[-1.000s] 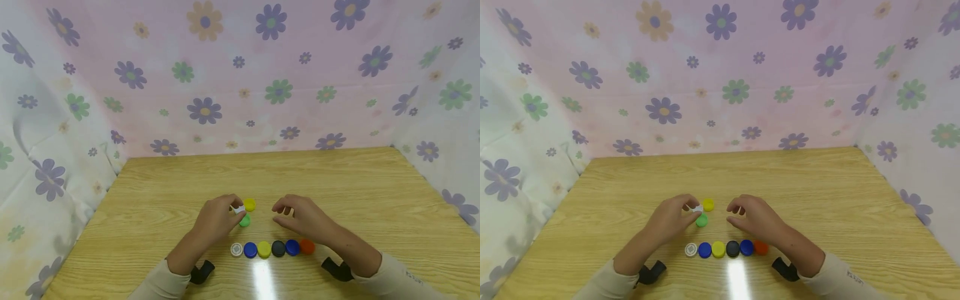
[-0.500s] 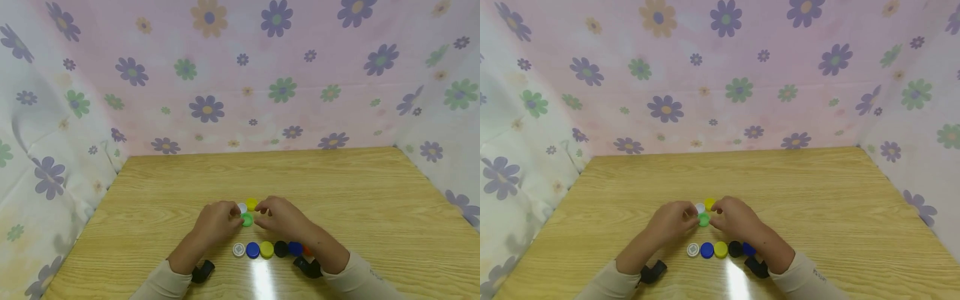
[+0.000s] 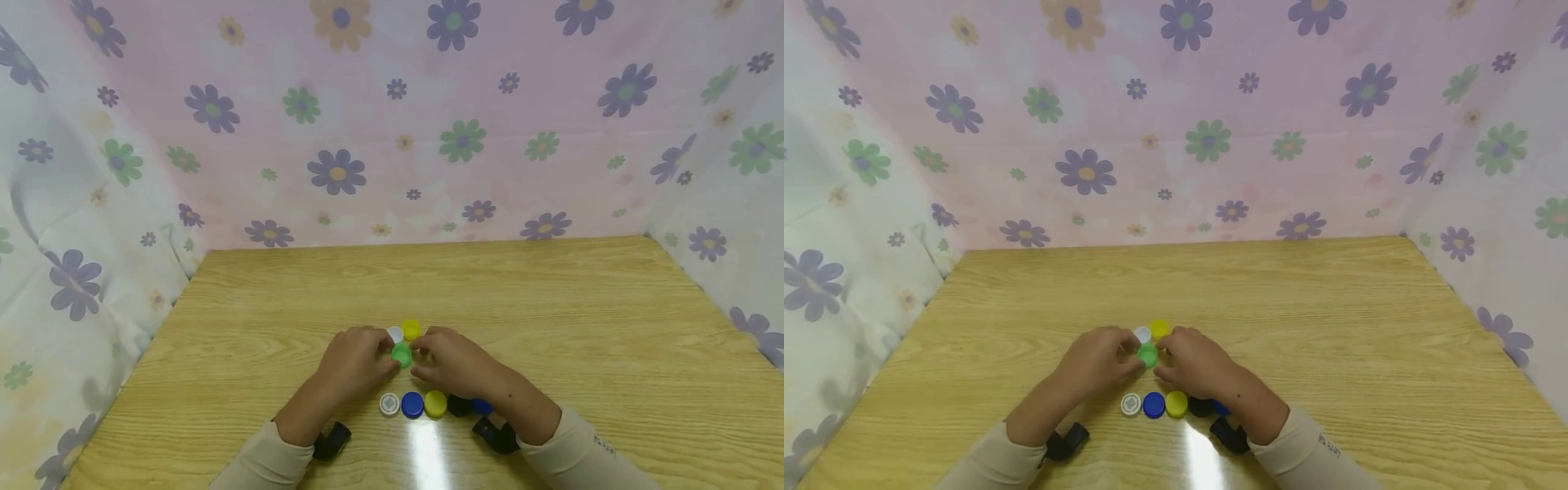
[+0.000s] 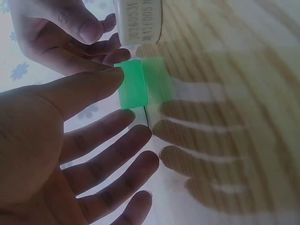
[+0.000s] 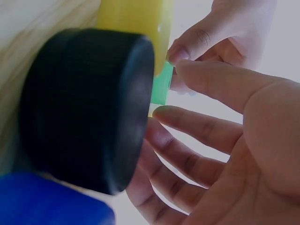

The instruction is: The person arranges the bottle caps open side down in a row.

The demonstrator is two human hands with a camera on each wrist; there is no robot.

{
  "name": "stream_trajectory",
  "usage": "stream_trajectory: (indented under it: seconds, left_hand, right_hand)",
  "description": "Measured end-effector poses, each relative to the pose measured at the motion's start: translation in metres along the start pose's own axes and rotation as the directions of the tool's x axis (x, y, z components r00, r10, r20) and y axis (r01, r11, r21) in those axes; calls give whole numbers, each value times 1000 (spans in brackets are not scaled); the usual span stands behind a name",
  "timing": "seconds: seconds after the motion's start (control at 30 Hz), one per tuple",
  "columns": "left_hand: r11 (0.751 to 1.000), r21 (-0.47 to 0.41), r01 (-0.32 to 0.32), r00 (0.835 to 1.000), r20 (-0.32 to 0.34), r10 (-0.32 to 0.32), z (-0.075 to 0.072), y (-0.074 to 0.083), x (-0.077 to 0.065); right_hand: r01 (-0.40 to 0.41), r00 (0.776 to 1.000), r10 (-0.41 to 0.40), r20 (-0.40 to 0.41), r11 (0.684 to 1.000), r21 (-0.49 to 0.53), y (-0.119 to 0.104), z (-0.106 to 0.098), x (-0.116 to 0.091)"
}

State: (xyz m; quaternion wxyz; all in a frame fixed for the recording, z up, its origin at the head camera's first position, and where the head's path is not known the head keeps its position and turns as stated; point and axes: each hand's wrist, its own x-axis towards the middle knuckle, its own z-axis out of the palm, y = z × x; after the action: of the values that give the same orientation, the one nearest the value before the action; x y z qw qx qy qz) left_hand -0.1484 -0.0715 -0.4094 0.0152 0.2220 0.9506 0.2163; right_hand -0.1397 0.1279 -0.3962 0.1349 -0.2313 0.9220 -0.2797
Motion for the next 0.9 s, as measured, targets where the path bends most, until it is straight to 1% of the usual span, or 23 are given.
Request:
stream_trajectory:
  seconds: [0.23, 0.43, 0.53, 0.67, 0.73, 0.9]
  left_hand:
    - [1000, -9, 0, 1000, 21, 0, 0, 2, 0]
    - [1000, -28, -6, 999, 35, 7, -1, 2, -1]
    - [998, -65, -11, 999, 36, 13, -2, 1, -1]
    - [987, -163, 3, 999, 36, 3, -4, 3, -1]
    - [980, -198, 13, 1000, 28, -7, -6, 4, -1]
    - [975, -221, -17, 999, -42, 8, -10, 7, -1]
  right_hand:
    - [5, 1000, -6, 10, 1000, 6, 2, 1, 1]
    - [7, 1000, -8, 9, 998, 61, 2, 1, 2]
    - [-6, 1000, 7, -13, 995, 95, 2, 0, 1]
    - [-25, 997, 35, -69, 989, 143, 1, -3, 0]
    - [-21, 995, 38, -97, 985, 171, 2, -5, 0]
    - [21, 986, 21, -166, 968, 250, 5, -9, 0]
